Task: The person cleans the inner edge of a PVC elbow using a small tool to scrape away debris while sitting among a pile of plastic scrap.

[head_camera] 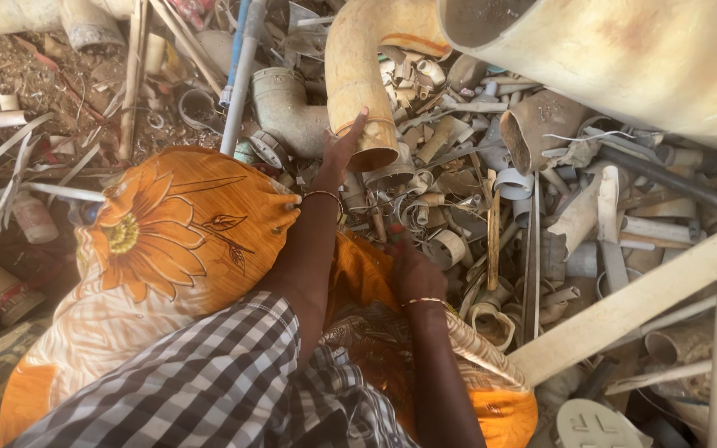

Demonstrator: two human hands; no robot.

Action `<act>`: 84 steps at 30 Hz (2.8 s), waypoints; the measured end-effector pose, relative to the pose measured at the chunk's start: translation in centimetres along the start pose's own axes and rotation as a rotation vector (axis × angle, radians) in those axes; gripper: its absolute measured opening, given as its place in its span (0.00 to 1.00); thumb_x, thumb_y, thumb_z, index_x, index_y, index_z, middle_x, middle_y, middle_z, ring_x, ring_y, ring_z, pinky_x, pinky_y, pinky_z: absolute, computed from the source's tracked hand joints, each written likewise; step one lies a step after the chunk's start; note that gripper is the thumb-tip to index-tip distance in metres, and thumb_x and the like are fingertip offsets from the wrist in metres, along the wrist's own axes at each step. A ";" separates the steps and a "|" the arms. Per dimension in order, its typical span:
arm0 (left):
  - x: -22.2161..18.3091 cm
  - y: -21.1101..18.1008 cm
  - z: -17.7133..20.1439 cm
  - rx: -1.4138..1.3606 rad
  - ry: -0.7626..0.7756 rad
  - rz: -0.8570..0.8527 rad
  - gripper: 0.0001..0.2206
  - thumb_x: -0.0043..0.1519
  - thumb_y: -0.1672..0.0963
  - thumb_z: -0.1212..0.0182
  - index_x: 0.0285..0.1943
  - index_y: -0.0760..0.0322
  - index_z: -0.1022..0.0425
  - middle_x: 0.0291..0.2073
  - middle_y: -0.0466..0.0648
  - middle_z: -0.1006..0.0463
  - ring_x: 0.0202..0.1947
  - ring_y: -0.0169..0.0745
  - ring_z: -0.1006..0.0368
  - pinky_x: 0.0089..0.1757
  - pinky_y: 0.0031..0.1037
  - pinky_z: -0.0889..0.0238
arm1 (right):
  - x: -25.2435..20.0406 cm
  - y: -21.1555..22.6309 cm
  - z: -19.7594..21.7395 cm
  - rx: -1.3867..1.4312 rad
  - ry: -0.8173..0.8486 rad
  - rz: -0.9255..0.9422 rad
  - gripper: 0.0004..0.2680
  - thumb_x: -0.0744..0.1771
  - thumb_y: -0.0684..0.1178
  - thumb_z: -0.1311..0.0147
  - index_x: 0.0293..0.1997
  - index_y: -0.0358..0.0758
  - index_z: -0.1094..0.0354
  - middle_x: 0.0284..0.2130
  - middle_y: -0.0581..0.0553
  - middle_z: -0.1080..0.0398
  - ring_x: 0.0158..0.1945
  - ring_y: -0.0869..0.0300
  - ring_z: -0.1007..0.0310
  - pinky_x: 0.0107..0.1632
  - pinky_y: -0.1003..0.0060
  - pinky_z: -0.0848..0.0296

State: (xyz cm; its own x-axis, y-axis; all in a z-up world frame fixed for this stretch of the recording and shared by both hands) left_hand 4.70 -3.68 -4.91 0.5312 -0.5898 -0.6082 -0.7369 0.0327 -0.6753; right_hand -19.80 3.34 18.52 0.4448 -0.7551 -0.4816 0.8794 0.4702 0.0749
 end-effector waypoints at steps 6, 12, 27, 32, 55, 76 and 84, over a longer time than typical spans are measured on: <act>0.1 0.4 -0.5 0.075 0.008 0.089 0.54 0.48 0.38 0.31 0.75 0.73 0.51 0.61 0.62 0.30 0.61 0.56 0.30 0.61 0.42 0.38 | -0.8 1.7 1.8 0.007 -0.097 0.030 0.15 0.69 0.52 0.54 0.65 0.62 0.41 0.37 0.37 0.23 0.40 0.41 0.20 0.39 0.43 0.24; -0.2 0.0 -0.9 0.059 0.049 0.031 0.45 0.49 0.39 0.31 0.69 0.69 0.34 0.61 0.58 0.26 0.62 0.53 0.28 0.61 0.41 0.34 | 1.0 2.4 1.9 0.036 -0.100 0.071 0.15 0.70 0.51 0.53 0.66 0.60 0.40 0.37 0.34 0.23 0.40 0.39 0.22 0.40 0.42 0.26; -1.3 0.5 -1.0 0.227 0.069 0.197 0.40 0.59 0.39 0.36 0.72 0.65 0.38 0.62 0.55 0.29 0.61 0.48 0.32 0.60 0.37 0.35 | 2.7 1.5 -1.7 0.208 -0.070 0.227 0.20 0.67 0.53 0.50 0.69 0.59 0.44 0.40 0.33 0.24 0.40 0.36 0.24 0.42 0.42 0.27; -1.2 -0.6 -2.0 0.066 0.213 -0.014 0.38 0.58 0.39 0.39 0.71 0.65 0.31 0.65 0.51 0.28 0.63 0.44 0.33 0.60 0.36 0.39 | 5.0 2.9 -3.0 0.033 -0.037 0.136 0.19 0.71 0.48 0.54 0.72 0.56 0.45 0.40 0.34 0.23 0.42 0.40 0.22 0.45 0.45 0.25; 0.0 0.0 -1.4 0.105 0.016 -0.070 0.40 0.54 0.40 0.33 0.69 0.67 0.31 0.59 0.54 0.24 0.57 0.46 0.27 0.57 0.36 0.34 | 4.8 1.5 -0.3 -0.138 -0.210 0.088 0.17 0.70 0.47 0.55 0.69 0.55 0.45 0.29 0.36 0.24 0.29 0.42 0.21 0.30 0.46 0.25; -0.9 -0.2 -1.2 0.066 -0.100 -0.032 0.55 0.48 0.41 0.27 0.75 0.74 0.54 0.65 0.58 0.33 0.64 0.50 0.33 0.61 0.38 0.37 | 2.9 -2.0 -1.5 -0.087 -0.214 0.078 0.17 0.67 0.62 0.49 0.59 0.53 0.31 0.26 0.35 0.25 0.26 0.44 0.26 0.30 0.48 0.25; -0.5 0.2 -1.3 0.080 -0.027 -0.062 0.51 0.49 0.39 0.29 0.75 0.70 0.48 0.65 0.57 0.30 0.64 0.49 0.33 0.61 0.37 0.39 | 3.7 -3.2 -3.6 0.311 -0.133 0.197 0.17 0.70 0.64 0.57 0.56 0.48 0.27 0.40 0.32 0.22 0.45 0.37 0.22 0.48 0.43 0.26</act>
State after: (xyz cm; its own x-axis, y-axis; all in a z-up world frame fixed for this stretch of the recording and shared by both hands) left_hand 3.73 -4.40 -4.20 0.5866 -0.5707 -0.5747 -0.6670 0.0621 -0.7425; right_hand -21.58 0.64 13.34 0.6105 -0.7265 -0.3155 0.7752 0.4666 0.4258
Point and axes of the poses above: each hand's wrist, its own x-axis towards the middle knuckle, its own z-axis out of the back of the hand, y = z × x, the point moved 8 cm from there along x, towards the middle knuckle
